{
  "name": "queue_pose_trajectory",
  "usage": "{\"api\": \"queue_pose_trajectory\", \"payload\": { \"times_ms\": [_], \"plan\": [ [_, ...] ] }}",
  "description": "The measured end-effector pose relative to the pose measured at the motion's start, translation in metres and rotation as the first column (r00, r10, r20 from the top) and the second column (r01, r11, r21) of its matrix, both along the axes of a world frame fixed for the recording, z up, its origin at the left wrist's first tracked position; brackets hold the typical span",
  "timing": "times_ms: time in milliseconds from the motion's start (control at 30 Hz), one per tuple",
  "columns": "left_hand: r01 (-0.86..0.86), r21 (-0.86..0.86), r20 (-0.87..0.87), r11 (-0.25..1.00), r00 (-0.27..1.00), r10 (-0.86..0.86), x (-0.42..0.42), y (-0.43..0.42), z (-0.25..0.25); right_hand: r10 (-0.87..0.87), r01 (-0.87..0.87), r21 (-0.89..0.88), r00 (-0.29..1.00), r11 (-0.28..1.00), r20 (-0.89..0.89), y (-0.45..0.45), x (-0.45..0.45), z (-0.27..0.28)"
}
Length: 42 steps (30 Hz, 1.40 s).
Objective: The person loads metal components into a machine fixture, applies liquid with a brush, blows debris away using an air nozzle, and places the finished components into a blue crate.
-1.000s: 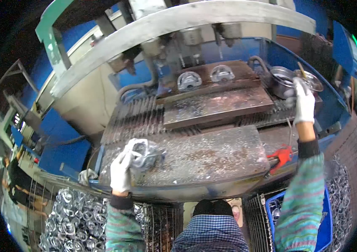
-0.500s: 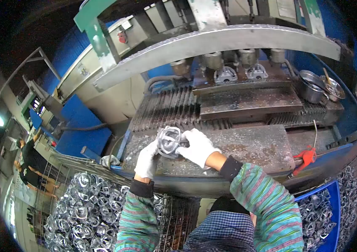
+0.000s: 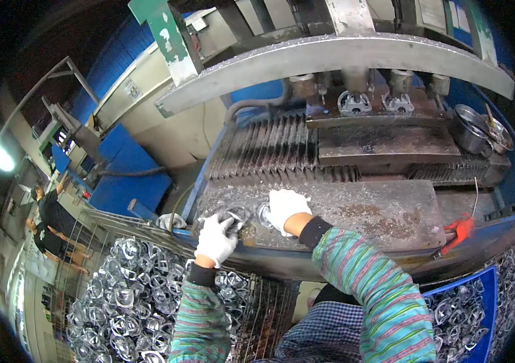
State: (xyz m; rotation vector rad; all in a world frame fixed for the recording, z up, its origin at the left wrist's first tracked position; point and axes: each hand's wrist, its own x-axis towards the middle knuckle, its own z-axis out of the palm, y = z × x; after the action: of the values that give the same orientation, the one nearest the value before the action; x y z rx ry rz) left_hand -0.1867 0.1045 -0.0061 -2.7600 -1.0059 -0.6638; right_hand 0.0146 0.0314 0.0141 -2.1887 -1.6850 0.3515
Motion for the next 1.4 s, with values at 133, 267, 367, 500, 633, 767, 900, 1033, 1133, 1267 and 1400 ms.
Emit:
{"api": "queue_pose_trajectory", "payload": {
  "times_ms": [133, 267, 367, 500, 633, 767, 900, 1033, 1133, 1267, 1400],
  "plan": [
    [0.086, -0.418, 0.214, 0.904, 0.977, 0.006, -0.002, 0.003, 0.01, -0.075, 0.067, -0.053, 0.981, 0.996, -0.178, -0.012, -0.002, 0.017],
    [-0.311, -0.243, 0.076, 0.919, 0.938, 0.338, 0.016, 0.002, 0.026, -0.075, 0.074, -0.008, 0.982, 0.997, -0.171, -0.013, 0.009, 0.004],
    [-0.473, -0.194, -0.214, 0.859, 0.875, 0.434, 0.033, 0.01, 0.027, -0.022, 0.028, 0.09, 0.997, 0.996, -0.071, -0.015, 0.015, -0.002],
    [-0.492, -0.269, -0.384, 0.828, 0.843, 0.376, 0.042, 0.02, 0.045, -0.028, 0.039, 0.098, 0.994, 0.994, -0.107, -0.037, 0.018, 0.015],
    [-0.136, -0.191, -0.289, 0.972, 0.954, 0.077, 0.031, 0.03, 0.035, 0.008, 0.027, 0.233, 0.989, 0.972, -0.149, -0.081, 0.025, 0.023],
    [0.115, -0.199, -0.101, 0.973, 0.985, -0.137, 0.015, 0.054, 0.012, -0.105, 0.149, 0.328, 0.983, 0.933, -0.149, -0.139, 0.039, 0.018],
    [0.217, -0.255, 0.046, 0.942, 0.976, -0.212, 0.01, 0.068, -0.002, -0.273, 0.374, 0.513, 0.925, 0.773, -0.262, -0.201, 0.075, -0.009],
    [0.097, -0.157, 0.067, 0.983, 0.994, -0.088, 0.023, 0.057, 0.001, -0.612, 0.433, 0.755, 0.789, 0.492, -0.053, -0.265, 0.111, -0.032],
    [-0.285, -0.201, 0.024, 0.937, 0.955, 0.296, 0.039, 0.008, 0.015, -0.786, 0.494, 0.786, 0.618, 0.371, -0.017, -0.312, 0.144, -0.061],
    [-0.057, -0.212, 0.151, 0.975, 0.984, 0.091, 0.021, 0.04, -0.019, -0.769, 0.696, 0.714, 0.496, 0.073, -0.404, -0.348, 0.18, -0.106],
    [0.069, -0.191, 0.239, 0.979, 0.971, -0.022, 0.013, 0.056, -0.016, -0.736, 0.783, 0.621, 0.442, 0.038, -0.513, -0.35, 0.206, -0.139]
  ]
}}
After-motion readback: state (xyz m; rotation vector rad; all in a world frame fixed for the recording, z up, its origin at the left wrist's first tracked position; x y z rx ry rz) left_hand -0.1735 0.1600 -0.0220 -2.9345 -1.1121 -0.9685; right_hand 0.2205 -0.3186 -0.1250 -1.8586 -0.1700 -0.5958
